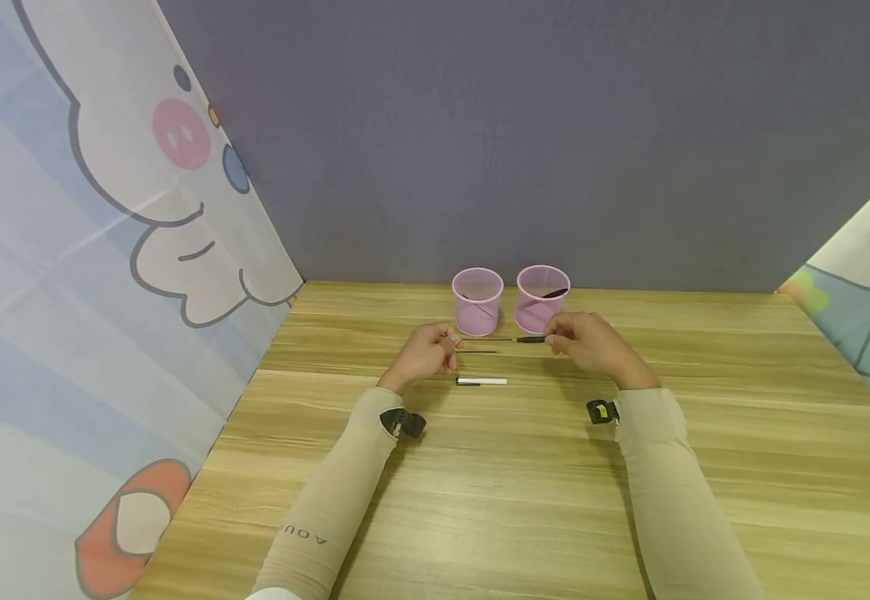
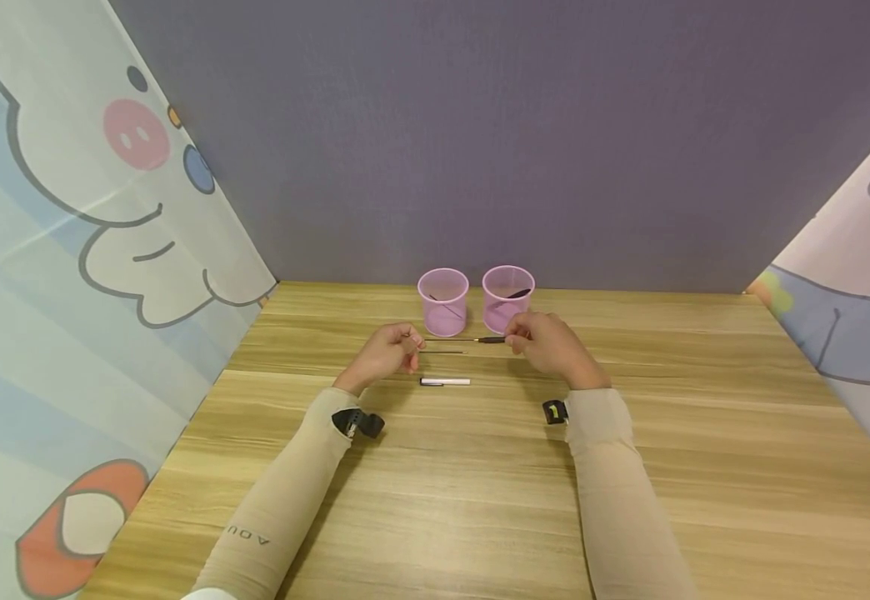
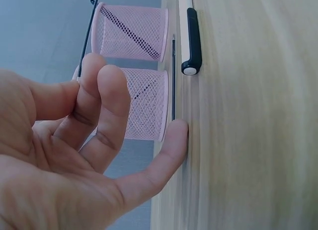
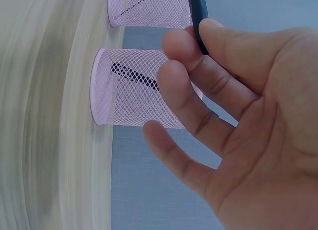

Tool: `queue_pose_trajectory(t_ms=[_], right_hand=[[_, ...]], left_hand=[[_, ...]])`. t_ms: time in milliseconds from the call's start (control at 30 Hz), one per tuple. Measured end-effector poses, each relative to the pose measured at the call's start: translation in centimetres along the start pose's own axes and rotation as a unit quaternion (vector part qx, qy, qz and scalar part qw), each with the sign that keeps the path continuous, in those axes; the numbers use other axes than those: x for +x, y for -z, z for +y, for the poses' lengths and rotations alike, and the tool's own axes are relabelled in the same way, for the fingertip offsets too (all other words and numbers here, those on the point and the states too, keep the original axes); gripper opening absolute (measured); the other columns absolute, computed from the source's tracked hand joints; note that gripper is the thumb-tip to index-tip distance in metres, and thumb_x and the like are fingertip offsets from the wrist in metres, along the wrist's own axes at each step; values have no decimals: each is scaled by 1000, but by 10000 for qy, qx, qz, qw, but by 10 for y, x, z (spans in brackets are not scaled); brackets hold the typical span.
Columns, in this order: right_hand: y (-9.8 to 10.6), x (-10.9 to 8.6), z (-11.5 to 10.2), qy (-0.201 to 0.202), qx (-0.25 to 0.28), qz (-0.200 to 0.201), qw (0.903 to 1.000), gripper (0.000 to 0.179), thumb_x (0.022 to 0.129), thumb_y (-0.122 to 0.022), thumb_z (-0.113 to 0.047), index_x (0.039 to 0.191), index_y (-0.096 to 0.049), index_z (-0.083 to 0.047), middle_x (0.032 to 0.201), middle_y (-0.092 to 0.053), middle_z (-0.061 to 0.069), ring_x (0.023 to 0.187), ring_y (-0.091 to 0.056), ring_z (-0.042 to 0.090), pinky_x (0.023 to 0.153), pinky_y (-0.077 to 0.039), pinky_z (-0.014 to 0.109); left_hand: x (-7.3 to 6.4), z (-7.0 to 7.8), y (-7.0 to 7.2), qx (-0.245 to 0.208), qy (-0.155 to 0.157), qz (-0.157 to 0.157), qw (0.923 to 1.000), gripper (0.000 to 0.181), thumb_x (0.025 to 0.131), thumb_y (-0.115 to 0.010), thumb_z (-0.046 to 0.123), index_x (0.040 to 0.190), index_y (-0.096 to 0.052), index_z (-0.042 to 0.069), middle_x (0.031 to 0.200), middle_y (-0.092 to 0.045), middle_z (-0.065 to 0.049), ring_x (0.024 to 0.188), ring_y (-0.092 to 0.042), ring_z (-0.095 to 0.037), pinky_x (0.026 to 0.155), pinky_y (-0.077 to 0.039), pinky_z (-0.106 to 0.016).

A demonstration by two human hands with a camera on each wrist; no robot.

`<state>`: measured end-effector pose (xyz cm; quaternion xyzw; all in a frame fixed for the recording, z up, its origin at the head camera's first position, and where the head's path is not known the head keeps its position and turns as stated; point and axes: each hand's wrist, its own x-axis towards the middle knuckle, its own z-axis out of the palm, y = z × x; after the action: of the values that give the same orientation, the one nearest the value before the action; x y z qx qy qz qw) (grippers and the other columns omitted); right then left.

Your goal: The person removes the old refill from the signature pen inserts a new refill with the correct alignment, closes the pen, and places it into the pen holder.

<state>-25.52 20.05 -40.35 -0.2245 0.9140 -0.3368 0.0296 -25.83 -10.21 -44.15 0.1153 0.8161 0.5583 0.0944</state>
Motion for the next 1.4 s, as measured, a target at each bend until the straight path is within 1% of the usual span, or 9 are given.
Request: queue_pose_trajectory(t_ms=[133, 233, 400, 533, 667, 800, 1033, 1267, 1400], right_hand=[[0, -1, -1, 4, -44, 2, 10000, 8, 98, -61, -2, 103, -68, -1, 85, -72, 9, 83, -68, 28, 71, -48, 33], [-1, -1, -1, 15, -66, 13, 10000, 8, 98, -61, -2, 102, -68, -1, 84, -72, 9, 83, -68, 28, 72, -48, 34], [-1, 0, -1, -9, -87, 27, 10000, 10, 99, -60, -3, 103, -68, -1, 86, -72, 10, 83, -68, 28, 72, -49, 33], [-1, -1, -1, -29, -125, 21, 9999, 11, 99, -59, -5, 103, -69, -1, 85, -72, 8, 82, -67, 26, 72, -49, 34], [0, -1, -1, -4, -126, 4, 9999, 11, 99, -59, -5, 103, -69, -1, 85, -72, 7, 83, -67, 25, 73, -49, 35], [0, -1, -1, -9, -97, -11, 10000, 11, 99, -59, -4, 104, -68, -1, 86, -73, 9, 84, -68, 29, 72, -49, 35], [-1, -1, 0, -1, -88, 1, 10000, 11, 98, -60, -4, 104, -69, -1, 85, -72, 9, 83, -68, 28, 71, -49, 34], [0, -1, -2, -45, -96, -5, 9999, 11, 99, -60, -5, 104, -68, -1, 87, -73, 11, 83, -68, 28, 71, -48, 34], [0, -1, -2, -8, -135, 21, 9999, 10, 99, -61, -4, 103, -69, -1, 86, -73, 9, 80, -66, 23, 71, -48, 33]], left_hand=[[0, 1, -1, 44, 2, -13, 10000, 23, 106, -45, 5, 106, -64, -8, 65, -58, -3, 59, -57, -12, 58, -53, -23], [-1, 2, -1, 113, 5, -7, 9999, 24, 106, -48, 8, 107, -65, -8, 64, -56, -2, 58, -56, -11, 57, -52, -22], [-2, 2, -2, 395, -115, 33, 9991, 21, 106, -53, 11, 104, -69, -3, 61, -53, 1, 54, -50, -9, 50, -41, -21], [-2, 2, -2, 531, -202, 46, 9984, 22, 105, -57, 15, 102, -69, -4, 59, -51, 3, 52, -46, -8, 47, -34, -21], [-2, 1, -2, 650, -214, 64, 9976, 26, 104, -60, 19, 103, -68, -5, 60, -51, 3, 53, -45, -9, 47, -34, -22], [-2, 0, -2, 852, -263, 99, 9960, 27, 104, -60, 22, 100, -68, -4, 61, -50, 4, 53, -45, -9, 47, -34, -22], [-2, 0, -3, 1369, -519, 247, 9889, 23, 104, -61, 24, 95, -70, 5, 60, -48, 6, 52, -42, -8, 48, -32, -23], [-1, 0, -2, 1528, -570, 230, 9863, 22, 103, -62, 24, 97, -72, 6, 60, -49, 6, 53, -44, -8, 48, -33, -23], [-2, 1, -2, 1541, -512, 182, 9866, 23, 102, -64, 24, 95, -72, 5, 59, -50, 6, 53, -45, -7, 48, -34, -22]])
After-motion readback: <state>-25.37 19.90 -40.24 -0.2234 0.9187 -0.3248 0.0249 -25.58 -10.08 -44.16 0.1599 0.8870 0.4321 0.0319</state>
